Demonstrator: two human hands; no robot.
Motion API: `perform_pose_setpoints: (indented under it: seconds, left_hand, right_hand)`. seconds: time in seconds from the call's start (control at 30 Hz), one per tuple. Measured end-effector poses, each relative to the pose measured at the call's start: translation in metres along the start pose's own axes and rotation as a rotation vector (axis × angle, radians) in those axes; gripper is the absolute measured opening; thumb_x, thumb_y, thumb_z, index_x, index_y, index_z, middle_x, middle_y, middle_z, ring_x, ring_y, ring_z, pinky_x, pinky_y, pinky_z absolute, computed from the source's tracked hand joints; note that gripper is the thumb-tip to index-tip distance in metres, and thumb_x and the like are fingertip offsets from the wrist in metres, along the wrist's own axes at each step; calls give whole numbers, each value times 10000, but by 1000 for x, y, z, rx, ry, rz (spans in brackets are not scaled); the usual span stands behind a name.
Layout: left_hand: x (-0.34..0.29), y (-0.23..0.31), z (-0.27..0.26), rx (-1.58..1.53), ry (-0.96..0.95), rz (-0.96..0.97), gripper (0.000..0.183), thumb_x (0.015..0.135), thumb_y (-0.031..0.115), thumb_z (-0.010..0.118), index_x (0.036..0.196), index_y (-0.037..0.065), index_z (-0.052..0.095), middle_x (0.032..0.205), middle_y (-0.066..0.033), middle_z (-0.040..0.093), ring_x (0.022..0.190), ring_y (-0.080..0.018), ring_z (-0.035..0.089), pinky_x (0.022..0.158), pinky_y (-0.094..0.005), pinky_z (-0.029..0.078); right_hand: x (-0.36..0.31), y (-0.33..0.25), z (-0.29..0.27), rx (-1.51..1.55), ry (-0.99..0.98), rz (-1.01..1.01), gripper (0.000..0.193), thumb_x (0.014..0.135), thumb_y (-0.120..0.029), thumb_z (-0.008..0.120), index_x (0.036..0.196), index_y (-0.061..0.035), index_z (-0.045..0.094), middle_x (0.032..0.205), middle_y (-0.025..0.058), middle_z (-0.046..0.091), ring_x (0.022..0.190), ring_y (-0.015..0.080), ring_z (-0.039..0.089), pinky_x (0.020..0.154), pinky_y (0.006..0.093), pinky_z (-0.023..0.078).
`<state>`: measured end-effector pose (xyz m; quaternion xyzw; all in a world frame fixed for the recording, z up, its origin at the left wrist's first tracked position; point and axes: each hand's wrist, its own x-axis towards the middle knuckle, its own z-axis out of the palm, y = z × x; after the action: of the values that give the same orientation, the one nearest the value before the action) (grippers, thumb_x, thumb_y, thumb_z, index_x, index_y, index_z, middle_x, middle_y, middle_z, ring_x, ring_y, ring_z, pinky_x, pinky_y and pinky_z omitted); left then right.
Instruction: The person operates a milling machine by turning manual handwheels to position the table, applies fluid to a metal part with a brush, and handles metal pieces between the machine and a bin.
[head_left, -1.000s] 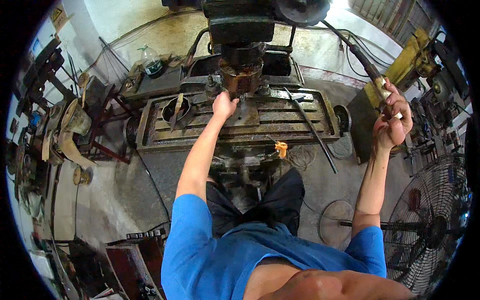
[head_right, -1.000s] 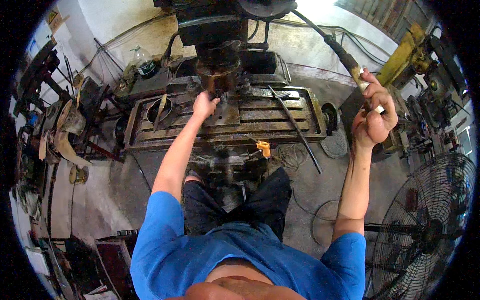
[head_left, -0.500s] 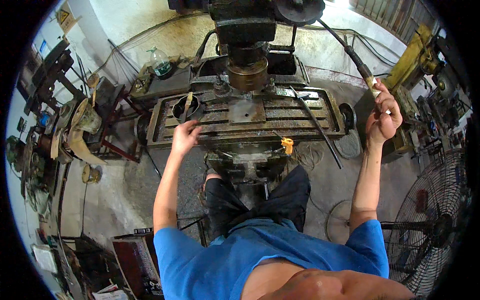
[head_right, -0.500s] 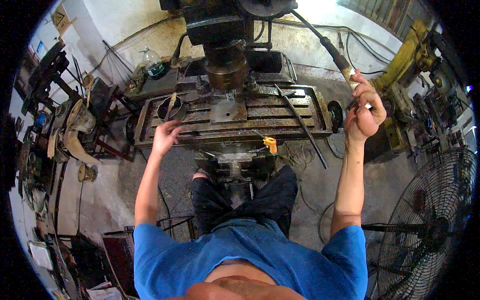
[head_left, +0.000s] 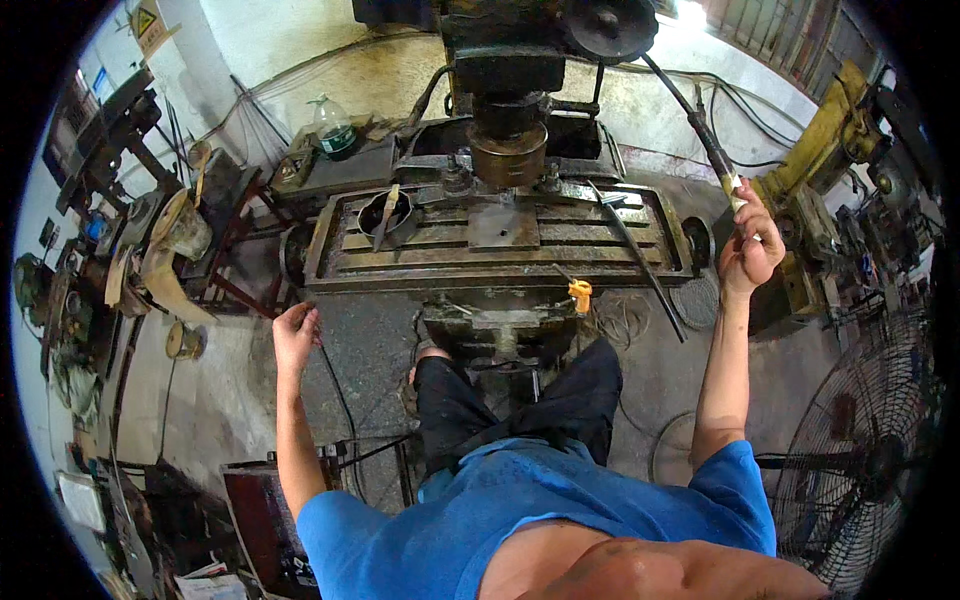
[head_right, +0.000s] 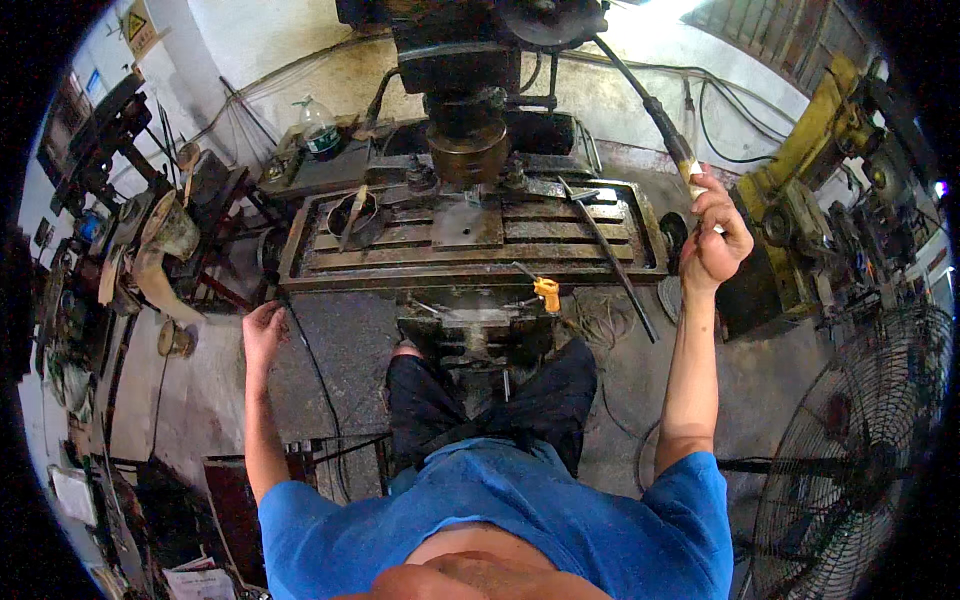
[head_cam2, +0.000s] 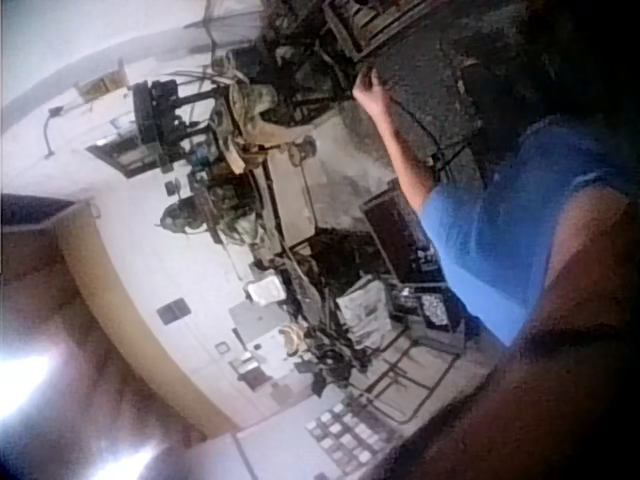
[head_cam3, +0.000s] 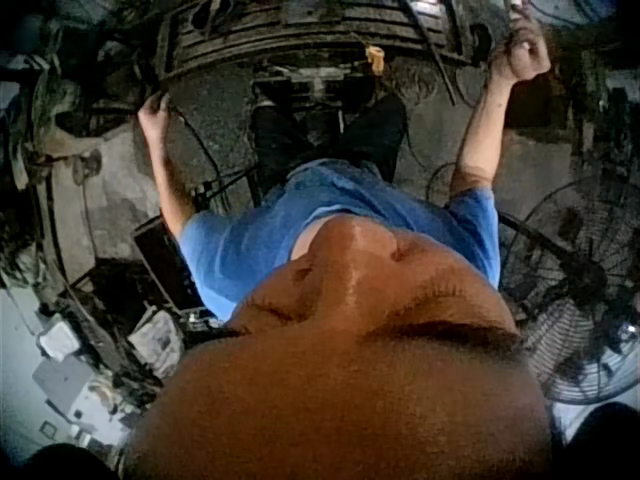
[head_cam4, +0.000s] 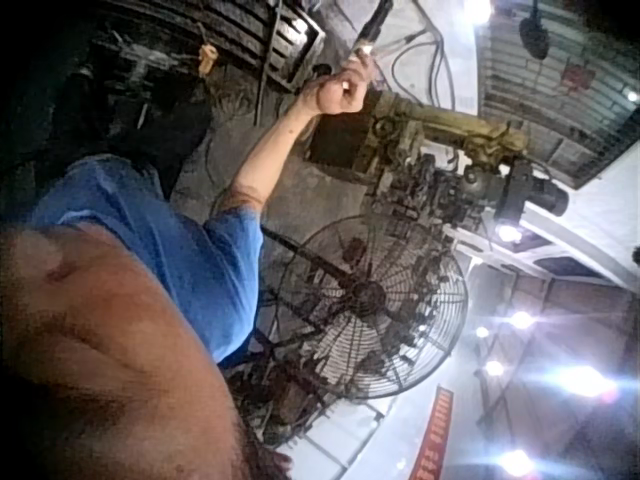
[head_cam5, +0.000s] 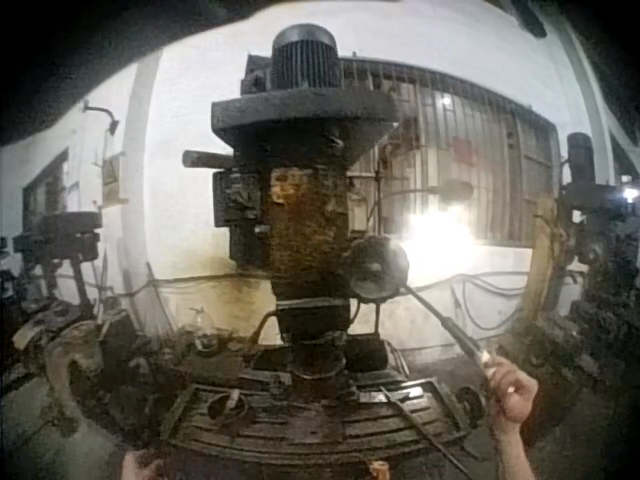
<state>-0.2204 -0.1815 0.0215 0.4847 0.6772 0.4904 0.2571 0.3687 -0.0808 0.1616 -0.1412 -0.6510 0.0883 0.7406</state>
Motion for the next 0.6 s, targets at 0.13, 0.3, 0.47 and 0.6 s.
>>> perform_pose_setpoints:
  seconds: [0.13,0.3,0.47,0.6]
  left_hand:
    - [-3,-2,-16,-44,40,13,220,817,76,570,956,-93,561,689,-66,593,492,-82,513,404,-227,411]
    - [-28,-6,-60,-24,157,-13,229,818,98,571,945,-93,567,674,-63,582,496,-88,515,412,-225,405]
    - [-98,-20,-147,260,282,-103,255,796,142,580,955,-58,587,616,-89,574,497,-107,538,468,-255,424]
    - [-198,-52,-225,575,484,-340,297,762,184,602,972,-26,597,635,-124,608,502,-157,588,509,-291,450]
  right_hand:
    - [-5,5,-4,15,0,-15,131,621,-104,476,564,-7,409,680,121,510,938,353,516,976,556,225]
    - [1,4,8,-85,4,-5,140,588,-118,476,566,12,430,672,136,534,923,358,542,933,523,297]
    - [5,4,-28,-25,-61,253,392,710,-149,474,966,134,561,1159,296,470,1082,370,467,974,433,307]
    - [13,42,-97,-214,-249,236,430,823,-172,400,1124,129,460,1283,221,386,1165,340,391,976,396,313]
